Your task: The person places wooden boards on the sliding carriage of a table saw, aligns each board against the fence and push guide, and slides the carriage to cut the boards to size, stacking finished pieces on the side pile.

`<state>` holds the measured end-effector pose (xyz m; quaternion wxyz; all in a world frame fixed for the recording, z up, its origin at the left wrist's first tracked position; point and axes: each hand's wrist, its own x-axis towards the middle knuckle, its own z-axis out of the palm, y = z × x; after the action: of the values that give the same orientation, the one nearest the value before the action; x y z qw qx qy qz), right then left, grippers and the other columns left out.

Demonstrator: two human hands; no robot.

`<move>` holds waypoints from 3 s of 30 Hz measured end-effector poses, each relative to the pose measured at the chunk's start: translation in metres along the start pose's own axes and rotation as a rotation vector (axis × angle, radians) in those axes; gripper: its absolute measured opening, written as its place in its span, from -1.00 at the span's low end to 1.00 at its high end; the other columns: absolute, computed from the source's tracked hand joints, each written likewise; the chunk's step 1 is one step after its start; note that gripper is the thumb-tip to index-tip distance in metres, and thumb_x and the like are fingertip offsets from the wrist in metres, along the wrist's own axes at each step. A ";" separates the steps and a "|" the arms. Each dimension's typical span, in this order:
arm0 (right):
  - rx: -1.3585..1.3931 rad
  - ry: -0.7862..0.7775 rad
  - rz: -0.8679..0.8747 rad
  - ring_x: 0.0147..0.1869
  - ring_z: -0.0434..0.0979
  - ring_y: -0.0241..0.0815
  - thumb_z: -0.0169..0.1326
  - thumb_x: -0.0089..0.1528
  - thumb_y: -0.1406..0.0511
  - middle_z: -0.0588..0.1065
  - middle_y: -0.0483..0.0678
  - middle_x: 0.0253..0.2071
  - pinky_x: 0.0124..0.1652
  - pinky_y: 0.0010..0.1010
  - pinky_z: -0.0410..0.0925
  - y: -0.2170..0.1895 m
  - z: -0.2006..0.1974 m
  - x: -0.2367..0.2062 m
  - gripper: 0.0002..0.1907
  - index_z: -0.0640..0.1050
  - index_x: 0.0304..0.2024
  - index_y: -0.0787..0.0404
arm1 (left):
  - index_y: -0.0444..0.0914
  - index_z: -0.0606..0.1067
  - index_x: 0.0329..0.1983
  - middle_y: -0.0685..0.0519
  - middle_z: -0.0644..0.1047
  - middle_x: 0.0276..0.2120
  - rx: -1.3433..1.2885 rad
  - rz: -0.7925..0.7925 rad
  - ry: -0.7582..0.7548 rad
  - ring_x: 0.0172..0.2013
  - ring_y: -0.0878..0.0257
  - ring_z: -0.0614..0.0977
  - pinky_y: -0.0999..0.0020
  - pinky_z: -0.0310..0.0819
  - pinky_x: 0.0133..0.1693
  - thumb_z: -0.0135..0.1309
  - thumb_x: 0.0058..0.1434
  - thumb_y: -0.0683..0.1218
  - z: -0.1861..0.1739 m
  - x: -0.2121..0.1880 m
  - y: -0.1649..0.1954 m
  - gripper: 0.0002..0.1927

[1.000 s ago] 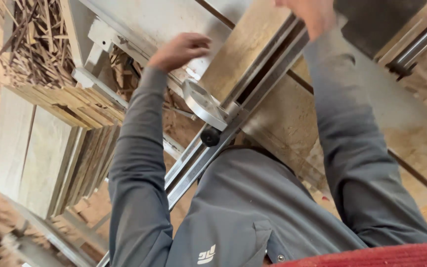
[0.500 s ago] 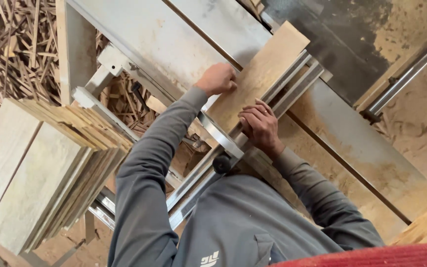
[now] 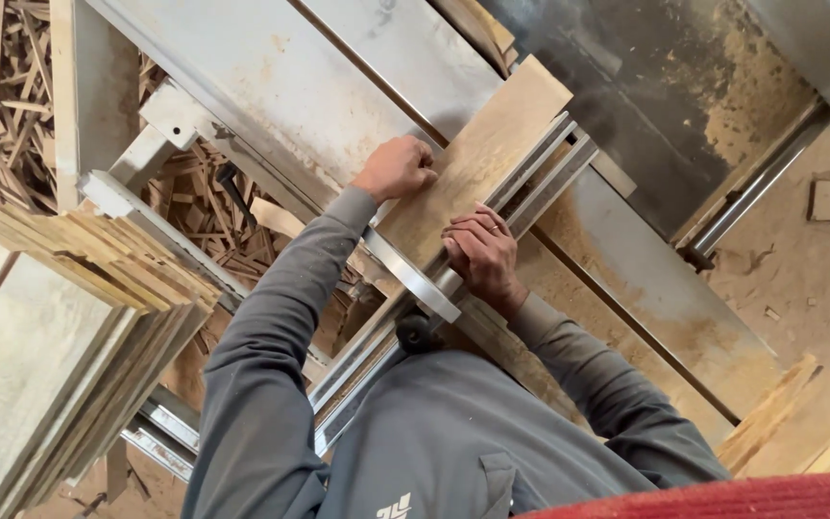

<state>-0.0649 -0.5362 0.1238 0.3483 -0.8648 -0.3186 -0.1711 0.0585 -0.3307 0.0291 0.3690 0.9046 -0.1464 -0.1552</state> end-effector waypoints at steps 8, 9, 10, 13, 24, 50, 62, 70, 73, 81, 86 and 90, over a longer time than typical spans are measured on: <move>-0.003 0.039 -0.005 0.00 0.62 -0.04 0.10 0.33 0.37 0.59 0.00 -0.25 0.25 -0.10 0.36 -0.002 -0.005 -0.001 -0.87 0.60 -0.32 0.26 | -0.24 0.65 -0.30 -0.15 0.63 -0.33 0.051 0.028 -0.007 -0.26 -0.11 0.65 0.06 0.52 -0.20 0.29 0.02 -0.01 -0.001 0.004 -0.001 -0.75; -0.003 0.041 -0.005 0.00 0.62 -0.04 0.10 0.33 0.37 0.59 0.00 -0.25 0.25 -0.10 0.35 -0.002 -0.005 -0.001 -0.87 0.61 -0.32 0.27 | -0.24 0.65 -0.30 -0.15 0.63 -0.33 0.036 0.036 -0.005 -0.27 -0.10 0.65 0.07 0.52 -0.20 0.29 0.01 0.00 0.000 0.005 -0.001 -0.74; -0.002 0.041 -0.008 0.00 0.62 -0.04 0.10 0.32 0.37 0.59 0.00 -0.24 0.25 -0.11 0.35 -0.002 -0.006 -0.002 -0.86 0.61 -0.32 0.27 | -0.24 0.65 -0.29 -0.14 0.63 -0.34 0.018 0.042 -0.001 -0.28 -0.09 0.65 0.07 0.52 -0.20 0.29 0.01 0.00 0.000 0.005 -0.002 -0.74; -0.004 0.031 -0.007 0.01 0.61 -0.03 0.09 0.32 0.36 0.59 0.02 -0.24 0.25 -0.12 0.34 -0.003 -0.007 -0.003 -0.86 0.61 -0.32 0.28 | -0.25 0.65 -0.29 -0.15 0.63 -0.34 0.002 0.026 0.000 -0.28 -0.08 0.66 0.09 0.53 -0.20 0.28 0.01 -0.01 0.001 0.005 -0.004 -0.74; -0.032 0.026 -0.003 0.02 0.60 -0.06 0.11 0.31 0.33 0.58 -0.02 -0.23 0.27 -0.17 0.32 -0.009 -0.009 -0.006 -0.87 0.60 -0.31 0.23 | -0.26 0.66 -0.27 -0.15 0.64 -0.29 0.096 0.105 0.003 -0.24 -0.08 0.66 0.08 0.52 -0.16 0.31 0.04 0.03 -0.006 0.008 0.003 -0.70; -0.002 -0.055 -0.007 0.01 0.52 -0.04 0.14 0.28 0.33 0.52 -0.03 -0.25 0.27 -0.18 0.24 -0.011 -0.011 -0.008 -0.90 0.52 -0.34 0.20 | -0.33 0.61 -0.12 -0.23 0.65 -0.18 0.037 0.129 -0.160 -0.13 -0.10 0.67 0.10 0.56 -0.05 0.17 0.09 -0.01 -0.020 0.007 0.031 -0.63; -0.001 -0.007 0.004 -0.01 0.58 -0.04 0.12 0.27 0.34 0.59 -0.01 -0.22 0.24 -0.13 0.30 -0.009 0.000 -0.007 -0.92 0.59 -0.31 0.23 | -0.42 0.61 -0.05 -0.26 0.62 -0.20 -0.029 -0.080 -0.201 -0.16 -0.04 0.67 0.19 0.54 -0.11 0.34 0.01 0.11 -0.011 0.020 0.034 -0.42; 0.418 0.275 0.544 0.06 0.55 -0.14 0.14 0.31 0.32 0.52 -0.03 0.04 0.06 -0.36 0.45 0.024 -0.005 -0.007 -0.82 0.57 -0.05 0.24 | -0.38 0.54 -0.07 0.04 0.60 -0.27 -0.764 -0.035 -0.158 -0.25 0.32 0.57 0.37 0.48 -0.20 0.35 0.13 -0.13 -0.027 0.024 0.041 -0.64; 0.616 0.319 0.623 0.11 0.47 -0.23 0.21 0.26 0.35 0.45 -0.04 0.09 0.08 -0.41 0.39 0.044 -0.030 0.009 -0.54 0.40 0.18 0.22 | -0.32 0.45 -0.04 0.08 0.54 -0.25 -0.833 0.132 -0.126 -0.22 0.30 0.54 0.36 0.49 -0.14 0.37 0.19 -0.12 -0.052 0.017 0.066 -0.62; 0.450 0.186 0.332 0.27 0.55 -0.09 0.26 0.26 0.44 0.55 0.00 0.17 0.25 -0.25 0.42 0.102 -0.062 0.070 -0.56 0.50 0.19 0.21 | -0.29 0.36 0.45 -0.11 0.40 0.37 -0.939 0.468 0.153 0.28 0.22 0.49 0.32 0.42 0.33 0.22 0.38 -0.09 -0.117 -0.017 0.123 -0.40; -0.426 0.097 -0.149 0.39 0.50 -0.02 0.33 0.09 0.48 0.56 -0.04 0.26 0.39 -0.15 0.27 0.112 -0.056 0.080 -0.43 0.56 0.16 0.14 | -0.42 0.27 0.38 -0.31 0.43 0.23 -1.584 -0.169 -0.199 0.04 0.09 0.62 0.29 0.63 -0.01 0.13 0.29 -0.01 -0.097 -0.034 0.090 -0.33; -0.237 -0.226 -0.021 0.40 0.42 0.05 0.38 0.04 0.33 0.49 0.06 0.26 0.33 -0.10 0.19 0.130 -0.059 0.077 -0.37 0.55 0.18 0.21 | -0.47 0.30 0.39 -0.23 0.51 0.16 -1.322 -0.168 -0.211 0.02 0.12 0.62 0.30 0.60 0.02 0.13 0.22 -0.22 -0.056 -0.023 0.052 -0.34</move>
<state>0.0746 -0.6164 0.1407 0.2038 -0.9102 -0.3425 -0.1128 0.0515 -0.3224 0.1082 0.8153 0.4769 0.0149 -0.3280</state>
